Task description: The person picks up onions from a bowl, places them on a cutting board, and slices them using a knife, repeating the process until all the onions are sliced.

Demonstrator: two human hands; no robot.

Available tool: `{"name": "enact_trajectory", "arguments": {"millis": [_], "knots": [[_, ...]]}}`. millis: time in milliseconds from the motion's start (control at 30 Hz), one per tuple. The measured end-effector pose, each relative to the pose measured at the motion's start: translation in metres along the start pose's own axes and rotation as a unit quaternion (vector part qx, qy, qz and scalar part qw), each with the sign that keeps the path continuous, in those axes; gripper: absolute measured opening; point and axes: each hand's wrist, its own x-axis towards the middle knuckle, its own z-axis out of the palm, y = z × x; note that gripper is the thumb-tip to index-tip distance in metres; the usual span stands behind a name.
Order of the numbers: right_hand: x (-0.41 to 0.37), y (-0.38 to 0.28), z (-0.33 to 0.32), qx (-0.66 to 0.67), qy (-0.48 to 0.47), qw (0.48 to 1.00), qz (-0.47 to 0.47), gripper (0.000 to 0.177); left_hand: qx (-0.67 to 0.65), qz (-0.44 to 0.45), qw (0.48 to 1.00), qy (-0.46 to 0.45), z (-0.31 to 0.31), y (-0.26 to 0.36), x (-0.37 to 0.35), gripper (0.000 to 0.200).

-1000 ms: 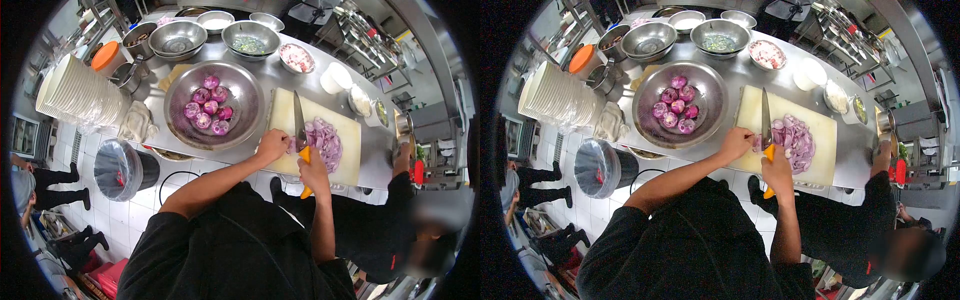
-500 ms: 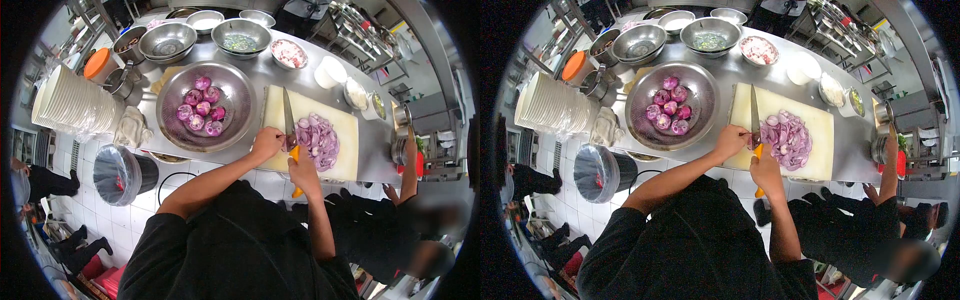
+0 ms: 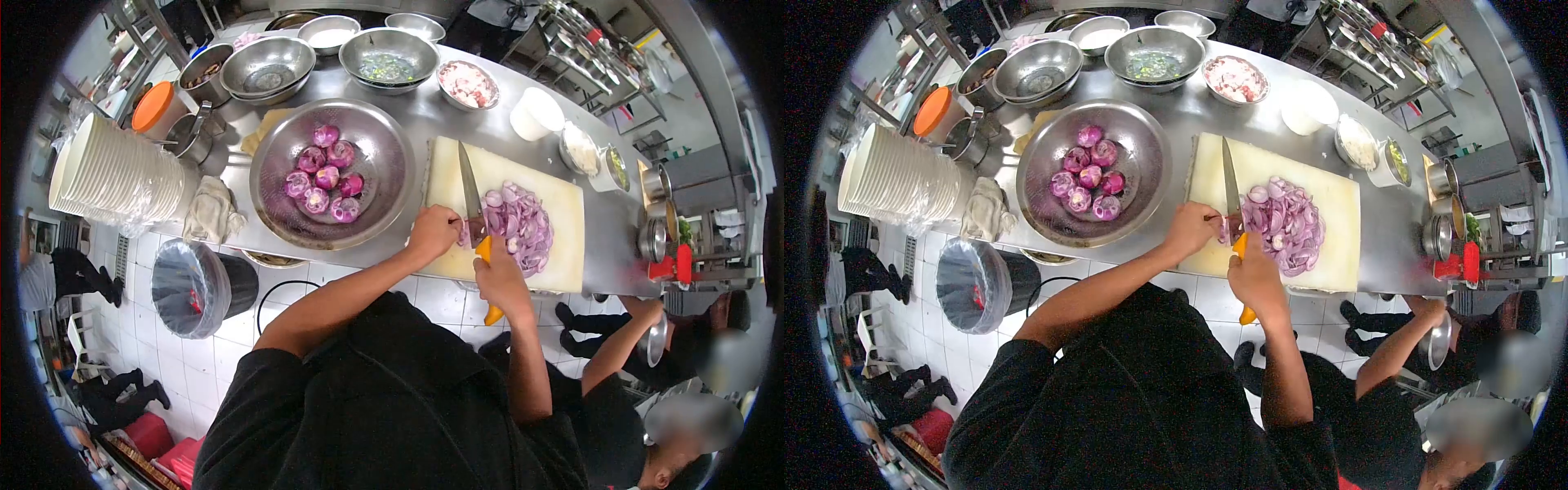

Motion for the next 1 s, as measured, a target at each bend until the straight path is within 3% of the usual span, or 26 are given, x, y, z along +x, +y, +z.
{"name": "enact_trajectory", "arguments": {"millis": [133,233,433,667,767,867,1000], "knots": [[0.004,0.018,0.015,-0.006,0.016,0.999,-0.038,0.038,0.01,-0.017,1.0,-0.02,-0.012,0.013,-0.004,0.019],[0.0,0.006,0.005,-0.014,-0.003,1.0,-0.002,0.04,0.015,0.011,1.0,-0.001,-0.008,0.01,-0.006,0.02],[0.016,0.026,0.025,-0.097,0.124,0.984,-0.079,0.041,-0.058,-0.039,0.997,-0.042,0.001,0.013,-0.01,0.018],[0.055,0.025,-0.014,-0.053,0.157,0.977,-0.132,0.027,-0.096,-0.013,0.995,-0.021,-0.001,0.002,-0.025,0.018],[0.105,-0.002,-0.039,-0.034,0.242,0.958,-0.15,0.023,-0.065,-0.041,0.997,-0.002,-0.009,0.006,-0.037,0.02],[0.193,-0.004,-0.053,0.274,0.117,0.954,-0.034,0.023,-0.054,-0.024,0.998,0.017,-0.013,0.009,-0.045,0.022],[0.31,0.008,-0.048,0.538,0.046,0.836,0.103,0.039,-0.005,0.0,1.0,0.014,-0.017,0.011,-0.059,0.026]]}}
